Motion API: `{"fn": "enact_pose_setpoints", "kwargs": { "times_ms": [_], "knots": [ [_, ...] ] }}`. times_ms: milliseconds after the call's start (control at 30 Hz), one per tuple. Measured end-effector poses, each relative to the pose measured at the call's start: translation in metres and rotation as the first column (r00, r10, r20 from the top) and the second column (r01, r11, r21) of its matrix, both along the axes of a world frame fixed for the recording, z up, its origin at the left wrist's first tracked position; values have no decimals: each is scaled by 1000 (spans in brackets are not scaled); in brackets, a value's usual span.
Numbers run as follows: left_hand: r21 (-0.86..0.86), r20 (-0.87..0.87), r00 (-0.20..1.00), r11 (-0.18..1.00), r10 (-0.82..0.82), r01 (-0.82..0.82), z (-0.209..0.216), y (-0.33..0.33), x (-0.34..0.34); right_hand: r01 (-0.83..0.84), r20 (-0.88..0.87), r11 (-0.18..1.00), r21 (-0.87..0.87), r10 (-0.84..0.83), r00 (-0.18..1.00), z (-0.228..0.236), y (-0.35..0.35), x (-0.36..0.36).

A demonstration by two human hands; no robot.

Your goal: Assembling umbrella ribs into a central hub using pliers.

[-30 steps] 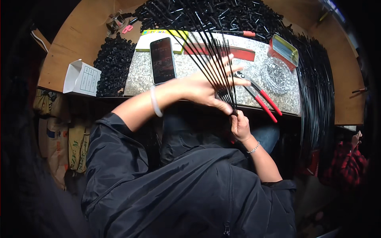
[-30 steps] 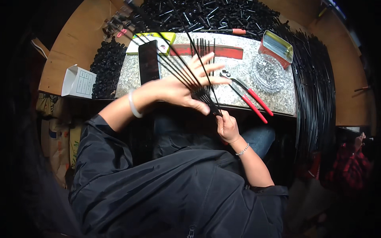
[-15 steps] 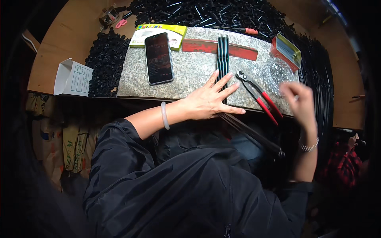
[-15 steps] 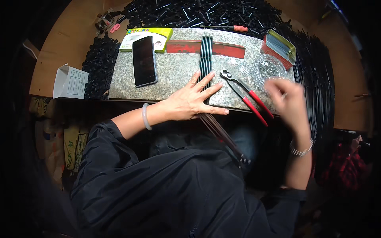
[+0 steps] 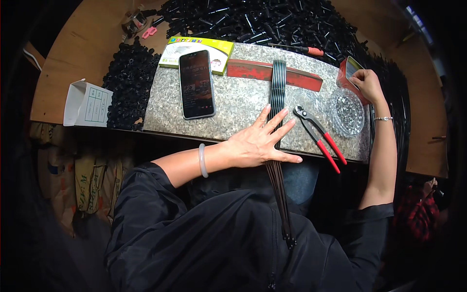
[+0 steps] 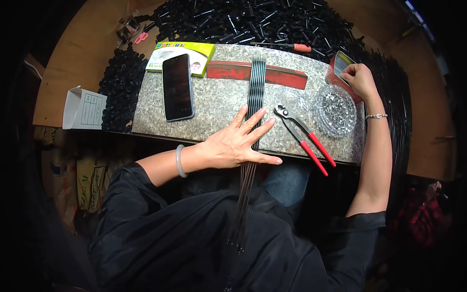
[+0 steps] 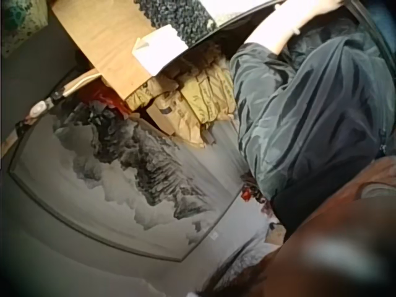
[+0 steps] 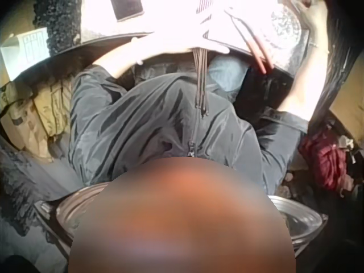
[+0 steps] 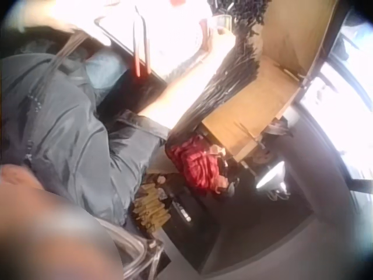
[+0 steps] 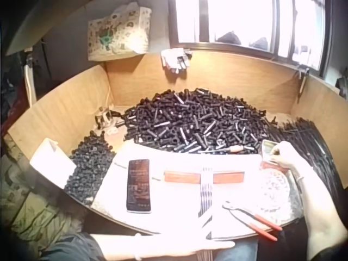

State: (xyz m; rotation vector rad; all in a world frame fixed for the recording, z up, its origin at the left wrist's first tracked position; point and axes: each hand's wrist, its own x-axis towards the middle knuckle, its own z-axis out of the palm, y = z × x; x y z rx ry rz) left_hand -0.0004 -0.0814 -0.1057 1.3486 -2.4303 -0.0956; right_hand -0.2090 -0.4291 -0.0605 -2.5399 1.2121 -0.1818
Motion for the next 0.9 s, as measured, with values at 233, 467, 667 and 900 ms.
{"fn": "enact_pose_setpoints", "kwargs": {
  "times_ms": [233,467,667,900],
  "knots": [
    [-10,10,1000,1000,3,-3,-2,-2,0,66,318,931,-360,55,947,23,32,15],
    [-39,6,1000,999,17,-17,-3,-3,0,-312,344,948,58,275,898,5,105,98],
    [-11,-24,1000,1000,9,-10,-1,-4,1,-319,364,933,167,242,899,-16,102,116],
    [-20,-5,1000,1000,7,-7,-1,-3,2,-314,356,932,180,235,904,-20,100,118]
  ]
}}
